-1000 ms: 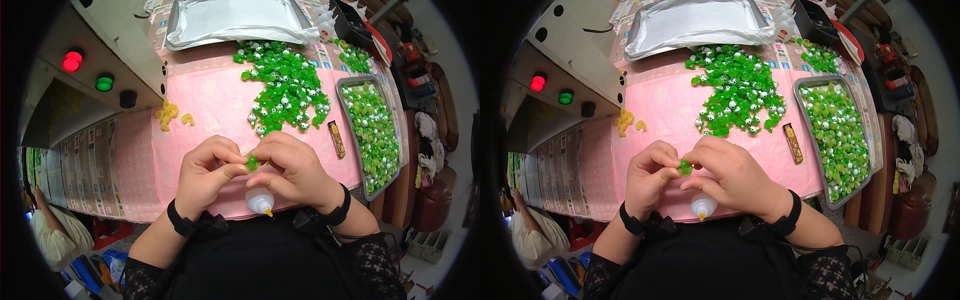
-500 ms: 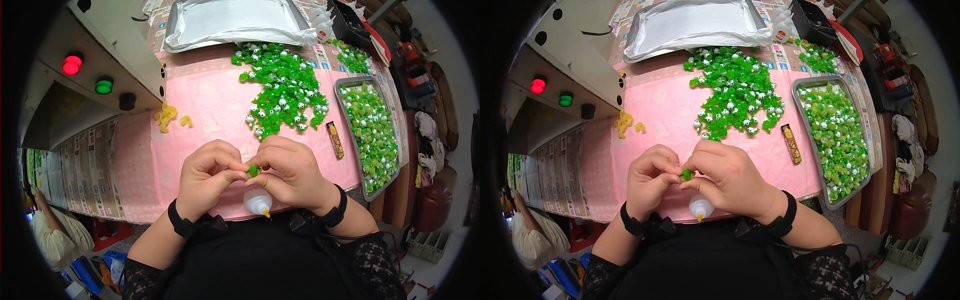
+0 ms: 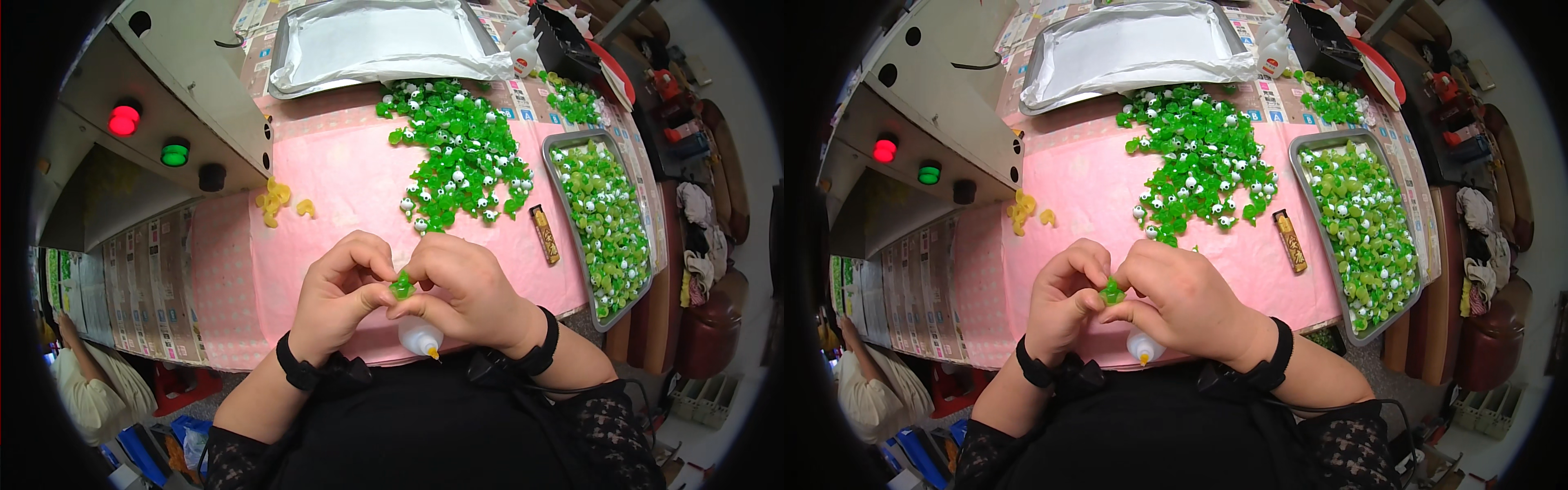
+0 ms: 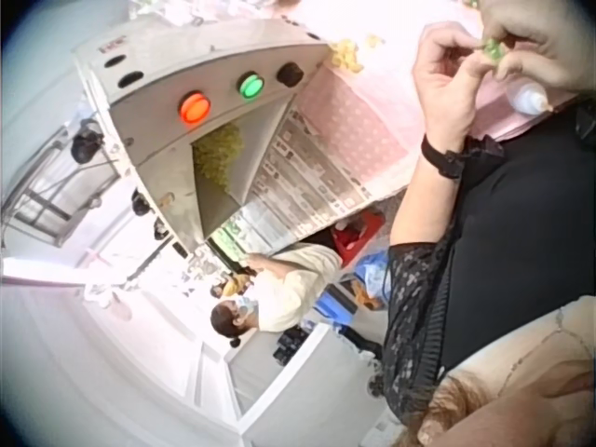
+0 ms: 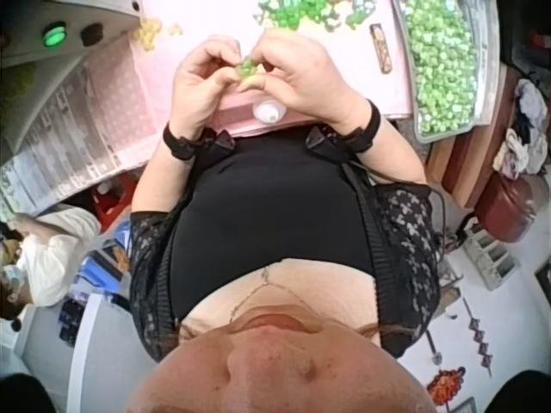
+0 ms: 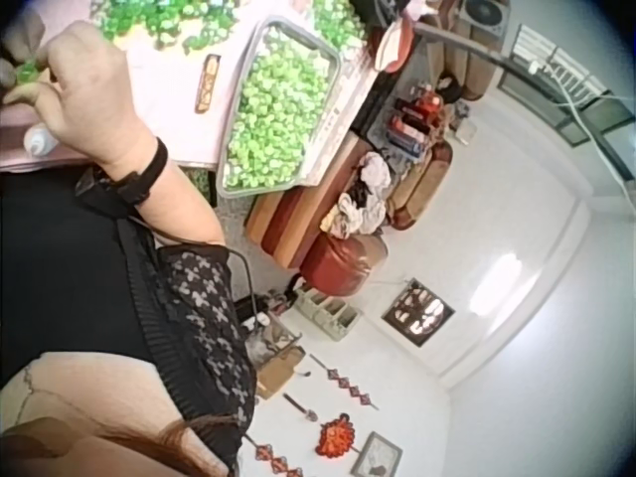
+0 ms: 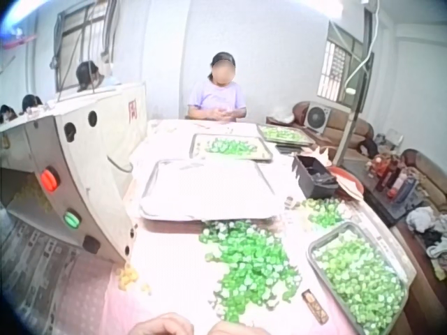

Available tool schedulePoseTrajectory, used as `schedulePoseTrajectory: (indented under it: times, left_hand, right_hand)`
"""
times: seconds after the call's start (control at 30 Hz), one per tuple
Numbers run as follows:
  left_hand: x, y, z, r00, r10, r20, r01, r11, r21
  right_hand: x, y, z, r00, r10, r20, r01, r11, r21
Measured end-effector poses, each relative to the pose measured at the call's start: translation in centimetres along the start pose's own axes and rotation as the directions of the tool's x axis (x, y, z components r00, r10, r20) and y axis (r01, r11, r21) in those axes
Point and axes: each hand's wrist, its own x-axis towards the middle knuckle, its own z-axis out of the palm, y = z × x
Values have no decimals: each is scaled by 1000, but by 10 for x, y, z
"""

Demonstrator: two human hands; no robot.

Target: The person assembles small green and white gummy candies by applying glue to yellow plastic pieces and attaching the gummies to them. The person handles the items one at a time, using a small bottle to apply adhesive and then pressing the gummies onto the plastic base.

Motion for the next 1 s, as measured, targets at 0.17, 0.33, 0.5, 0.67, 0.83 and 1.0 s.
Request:
schedulePoseTrajectory:
  times: [0.17,0.33,0.5,0.67,0.83,1.0]
  left_hand:
    - [1,-8,-4,1000,27,5,-27,1000,-4]
    - [2,-10,-5,1000,3,-5,-3,1000,-3]
    - [12,3,-3,999,-35,-31,37,999,34]
    - [38,18,-9,998,-44,33,41,996,82]
    - [47,10,-13,993,-105,46,99,988,117]
    - [46,1,-16,994,-104,32,100,989,107]
  right_hand:
    - [6,-1,-3,999,-20,31,22,998,-52]
    - [12,2,-7,998,-19,67,21,999,-35]
    - [23,10,-9,998,-22,67,22,1000,-3]
    - [37,17,-13,1000,-18,1,18,1000,16]
    - [31,31,-15,997,-53,-63,53,999,-2]
    - [31,34,-17,997,-61,-55,60,998,-5]
